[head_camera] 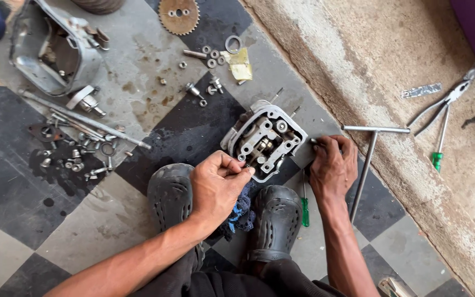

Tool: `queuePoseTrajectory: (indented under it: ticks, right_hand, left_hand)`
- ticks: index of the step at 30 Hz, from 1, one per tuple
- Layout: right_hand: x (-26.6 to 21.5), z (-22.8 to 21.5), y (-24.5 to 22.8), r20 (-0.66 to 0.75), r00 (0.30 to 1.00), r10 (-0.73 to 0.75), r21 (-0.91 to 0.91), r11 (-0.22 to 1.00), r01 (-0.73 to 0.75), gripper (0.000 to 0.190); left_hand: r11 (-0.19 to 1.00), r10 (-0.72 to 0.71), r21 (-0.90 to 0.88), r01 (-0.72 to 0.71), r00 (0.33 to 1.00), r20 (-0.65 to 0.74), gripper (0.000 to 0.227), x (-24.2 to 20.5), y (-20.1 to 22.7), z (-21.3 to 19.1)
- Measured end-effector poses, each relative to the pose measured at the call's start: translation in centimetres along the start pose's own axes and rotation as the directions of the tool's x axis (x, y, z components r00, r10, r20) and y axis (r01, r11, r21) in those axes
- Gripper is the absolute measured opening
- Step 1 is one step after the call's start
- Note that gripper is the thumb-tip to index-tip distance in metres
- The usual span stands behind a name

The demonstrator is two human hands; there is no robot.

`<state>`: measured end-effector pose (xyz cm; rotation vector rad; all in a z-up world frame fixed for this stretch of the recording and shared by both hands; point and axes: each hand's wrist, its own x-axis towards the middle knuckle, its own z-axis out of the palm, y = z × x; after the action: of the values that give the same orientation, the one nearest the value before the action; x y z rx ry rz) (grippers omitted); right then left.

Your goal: The recorder and an assistant assemble components of a motorcycle engine head, including valves and cams.

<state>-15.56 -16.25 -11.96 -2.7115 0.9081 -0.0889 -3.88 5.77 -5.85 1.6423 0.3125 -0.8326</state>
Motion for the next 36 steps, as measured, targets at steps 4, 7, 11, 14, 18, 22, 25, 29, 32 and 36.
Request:
queuePoseTrajectory:
  ticks: [4,7,11,14,18,22,25,29,32,36]
  right_hand:
    - [-2.2,-2.2,-0.9,0.068,0.998,-0.001,0.169,0.986,-0.010,0.010]
    - [-5.2,-2.9,-2.9,0.210,0.965,0.155,0.591,0.766,-0.252,0.013]
    - [-6.9,-2.7,-6.0,0.348,0.914,0.209,0.829,0.386,-0.404,0.021]
    - [-6.1,-2.4,-6.8,0.371,0.900,0.227,0.769,0.469,-0.435,0.019]
    - [-5.5,-2.8,-7.2,0.414,0.884,0.218,0.775,0.425,-0.468,0.022]
    - [-5.0,-3.3,-7.4,0.338,0.926,0.166,0.790,0.485,-0.375,0.021]
    - [-4.5,-3.1,-7.1,0.344,0.923,0.175,0.793,0.472,-0.385,0.020]
    - [-4.8,-1.8,-6.1,0.600,0.722,0.344,0.750,0.071,-0.657,0.015]
    - [-5.6,-1.3,-6.1,0.580,0.729,0.365,0.771,0.044,-0.635,0.011]
    - [-5.3,-1.2,-6.0,0.103,0.988,0.118,0.778,0.609,-0.154,0.012]
  left_hand:
    - [1.000,-0.015,0.003,0.015,1.000,0.000,0.021,0.0,0.1,0.0]
    - [1.000,-0.023,-0.019,0.023,1.000,0.009,0.021,0.0,-0.1,0.0]
    - [0.997,0.003,-0.076,-0.001,1.000,0.020,0.021,0.1,-1.0,0.1]
    - [0.997,0.007,-0.083,-0.005,1.000,0.028,0.022,0.1,-1.0,0.1]
    - [0.999,0.002,-0.046,-0.001,1.000,0.022,0.022,0.2,-0.5,0.1]
    - [0.999,0.000,-0.037,0.000,1.000,0.012,0.022,0.0,-0.8,0.0]
    - [1.000,0.013,-0.026,-0.013,1.000,0.017,0.021,0.0,-0.4,0.0]
    - [1.000,0.021,0.016,-0.021,1.000,0.022,0.021,0.0,-0.2,0.0]
    - [1.000,0.023,0.006,-0.023,0.999,0.022,0.021,0.1,-0.4,0.0]
    - [1.000,0.024,0.008,-0.025,0.999,0.025,0.022,0.2,-0.3,0.0]
